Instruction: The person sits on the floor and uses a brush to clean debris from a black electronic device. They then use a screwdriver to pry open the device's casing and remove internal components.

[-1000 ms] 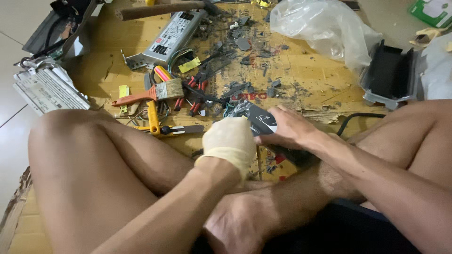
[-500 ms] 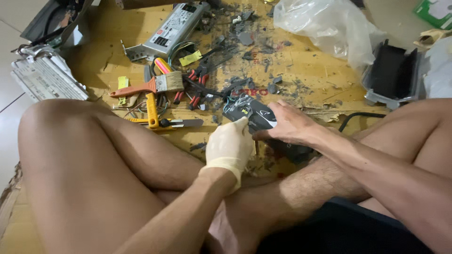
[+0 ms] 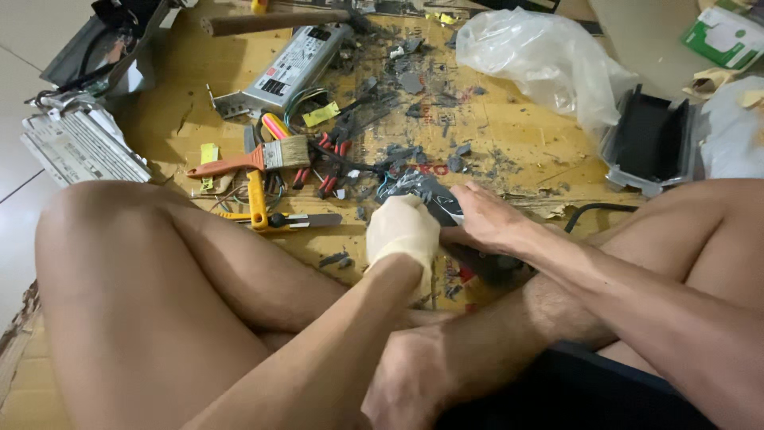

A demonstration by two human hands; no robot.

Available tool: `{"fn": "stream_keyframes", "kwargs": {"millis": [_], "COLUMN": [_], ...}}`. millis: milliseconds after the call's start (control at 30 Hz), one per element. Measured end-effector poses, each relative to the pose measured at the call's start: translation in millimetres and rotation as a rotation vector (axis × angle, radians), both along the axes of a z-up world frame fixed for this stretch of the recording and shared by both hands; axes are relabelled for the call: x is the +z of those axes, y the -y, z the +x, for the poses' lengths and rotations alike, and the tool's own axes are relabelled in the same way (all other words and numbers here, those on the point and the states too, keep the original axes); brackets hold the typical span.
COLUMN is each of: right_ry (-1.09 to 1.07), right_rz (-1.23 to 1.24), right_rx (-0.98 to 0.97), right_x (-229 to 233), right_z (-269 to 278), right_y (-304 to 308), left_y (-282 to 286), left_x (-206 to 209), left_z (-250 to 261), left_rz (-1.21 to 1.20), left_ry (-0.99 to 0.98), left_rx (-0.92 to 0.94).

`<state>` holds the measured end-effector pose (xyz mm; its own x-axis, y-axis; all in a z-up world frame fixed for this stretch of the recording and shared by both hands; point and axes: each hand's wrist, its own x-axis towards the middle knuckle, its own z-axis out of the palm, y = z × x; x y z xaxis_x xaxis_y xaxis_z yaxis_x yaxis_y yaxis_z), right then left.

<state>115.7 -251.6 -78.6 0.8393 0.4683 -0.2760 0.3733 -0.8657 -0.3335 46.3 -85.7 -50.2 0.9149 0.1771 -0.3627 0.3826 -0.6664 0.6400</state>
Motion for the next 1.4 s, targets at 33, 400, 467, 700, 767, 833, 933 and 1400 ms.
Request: {"fn": "stream_keyframes", "kwargs": {"millis": [33, 400, 467, 700, 767, 833, 933, 1400], "right_ry": [-0.1, 0.071, 0.069, 0.224, 0.174, 0.138, 0.078, 0.011], "right_rz": [0.143, 0.019, 0.048, 0.149, 0.193, 0.23, 0.251, 0.181], "right_rx": [-0.115, -0.117, -0.119, -0.078, -0.105, -0.123, -0.203, -0.25], "right_x": [-9.5, 4.7, -13.4, -46.4, -0.6, 20.0, 23.0, 6.4], "right_z": [5.0, -18.7, -14.0, 2.3, -18.7, -24.9, -24.0, -14.5], "right_y": [4.1, -7.1, -7.2, -6.9, -24.0, -32.0, -31.7, -26.7], "left_y": [6.3, -6.4, -11.8, -34.7, -42.0, -52.0, -56.2, -58.9], "left_x": [-19.2, 54.7, 48.7, 43.4, 40.8, 38.8, 34.9, 13.9], "left_z": [8.9, -10.5, -19.6, -14.4, -13.6, -16.1, -14.6, -8.0], "left_rz": [-0.083, 0.287, 0.278, 0.331, 0.367, 0.351, 0.333, 0.282], "left_ry": [-0.019, 0.014, 0.056, 0.097, 0.126, 0.143, 0.162, 0.262], "left_rx": [0.073, -0.208, -0.221, -0.251, -0.309, -0.322, -0.346, -0.263]}}
